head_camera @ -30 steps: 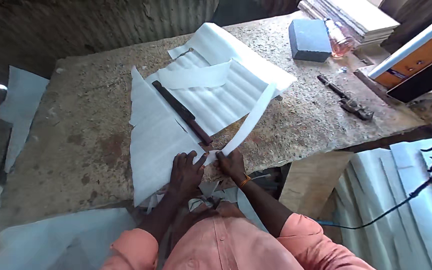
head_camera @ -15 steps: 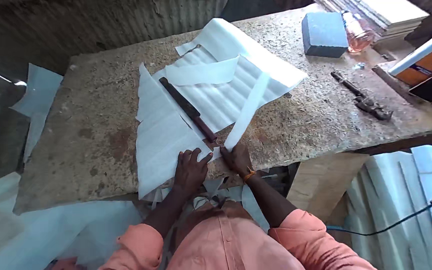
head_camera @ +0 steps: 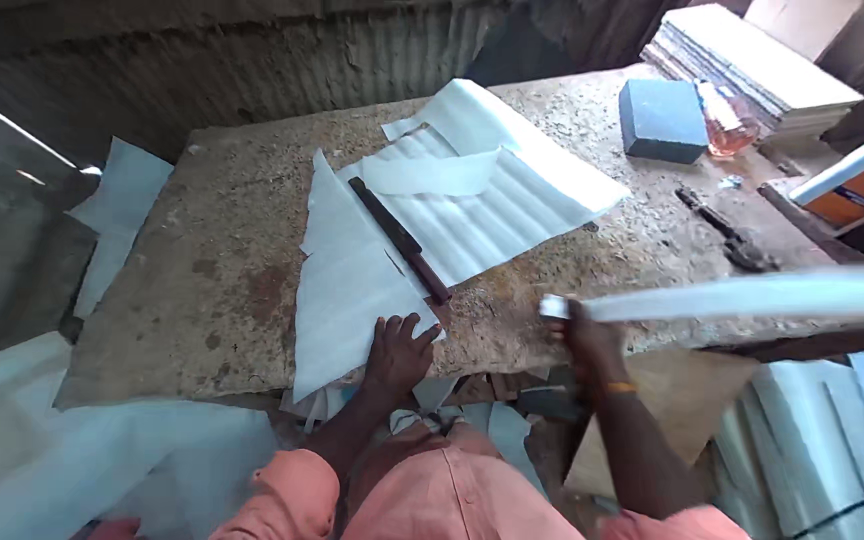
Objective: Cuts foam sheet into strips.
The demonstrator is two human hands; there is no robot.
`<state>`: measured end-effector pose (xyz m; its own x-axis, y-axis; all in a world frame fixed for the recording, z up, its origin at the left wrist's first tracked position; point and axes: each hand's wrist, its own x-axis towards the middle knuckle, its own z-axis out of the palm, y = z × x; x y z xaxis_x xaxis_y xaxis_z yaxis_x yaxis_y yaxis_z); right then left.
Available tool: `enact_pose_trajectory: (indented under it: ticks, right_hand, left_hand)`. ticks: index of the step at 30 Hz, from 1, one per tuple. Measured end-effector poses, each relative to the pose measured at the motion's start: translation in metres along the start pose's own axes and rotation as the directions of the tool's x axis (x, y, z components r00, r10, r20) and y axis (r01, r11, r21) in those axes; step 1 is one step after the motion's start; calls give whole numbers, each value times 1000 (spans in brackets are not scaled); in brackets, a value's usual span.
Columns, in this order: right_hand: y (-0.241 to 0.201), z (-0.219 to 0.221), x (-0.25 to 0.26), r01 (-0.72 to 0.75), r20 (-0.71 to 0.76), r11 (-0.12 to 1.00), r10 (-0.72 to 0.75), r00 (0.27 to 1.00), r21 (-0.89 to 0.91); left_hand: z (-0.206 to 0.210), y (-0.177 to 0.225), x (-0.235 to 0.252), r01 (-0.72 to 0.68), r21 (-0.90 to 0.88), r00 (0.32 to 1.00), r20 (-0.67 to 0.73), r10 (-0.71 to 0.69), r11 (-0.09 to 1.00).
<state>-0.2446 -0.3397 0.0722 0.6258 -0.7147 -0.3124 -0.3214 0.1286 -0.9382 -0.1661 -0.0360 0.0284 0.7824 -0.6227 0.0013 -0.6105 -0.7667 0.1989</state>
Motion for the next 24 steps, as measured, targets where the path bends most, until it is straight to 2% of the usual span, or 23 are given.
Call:
enact_pose_trajectory:
  ticks: [2, 3, 6, 8, 10, 11, 13, 15, 17, 18, 20, 21, 23, 24]
  right_hand:
    - [-6, -43, 22, -139, 4, 958, 142, 990, 250]
    - [-5, -60, 29, -182, 19, 938, 185, 983, 296]
    - [2, -73, 18, -240, 88, 953, 227, 970, 186]
    - [8, -51, -2, -167, 166, 985, 157, 974, 47]
    - [4, 0, -7, 9, 304, 996, 18, 953, -87]
    - [0, 24, -12, 142, 369, 979, -80, 926, -144]
    - [-10, 67, -10, 415, 481, 877, -264, 836, -241]
    - [-28, 100, -18, 536, 552, 811, -343, 760, -234]
    - [-27, 119, -29, 586, 627, 803, -403, 667, -106]
    - [-21, 124, -37, 598, 686, 802, -438, 581, 5]
    - [-14, 134, -52, 613, 790, 762, -500, 355, 208]
    - [-13, 139, -60, 605, 811, 749, -515, 277, 269]
    - [-8, 152, -71, 574, 863, 771, -462, 204, 276]
    - [-1, 158, -74, 569, 893, 794, -396, 215, 215]
  left_hand:
    - [-3, -6, 1, 7, -64, 1000, -11, -8, 998]
    - [-3, -8, 2, 6, -90, 1000, -16, -8, 996]
    - [-13, -2, 1, 27, -115, 998, 59, -20, 993]
    - [-36, 6, 1, 170, -163, 976, 165, -143, 972]
    - [-67, -2, 11, 279, -215, 953, 180, -243, 936]
    - [-79, -4, 10, 303, -238, 949, 163, -269, 923]
    - [-105, -4, 0, 293, -241, 955, 122, -271, 925]
    - [-138, -3, -12, 258, -246, 963, 148, -226, 934]
    - [-163, -7, -29, 224, -279, 971, 146, -189, 934]
    - [-173, -9, -40, 212, -299, 976, 118, -184, 931]
    - [-202, -13, -56, 207, -347, 978, 50, -202, 915]
    - [-216, -17, -61, 214, -358, 975, 20, -222, 909]
    - [-235, -33, -67, 212, -308, 970, -48, -238, 928]
    - [-242, -44, -68, 217, -251, 969, -60, -239, 943]
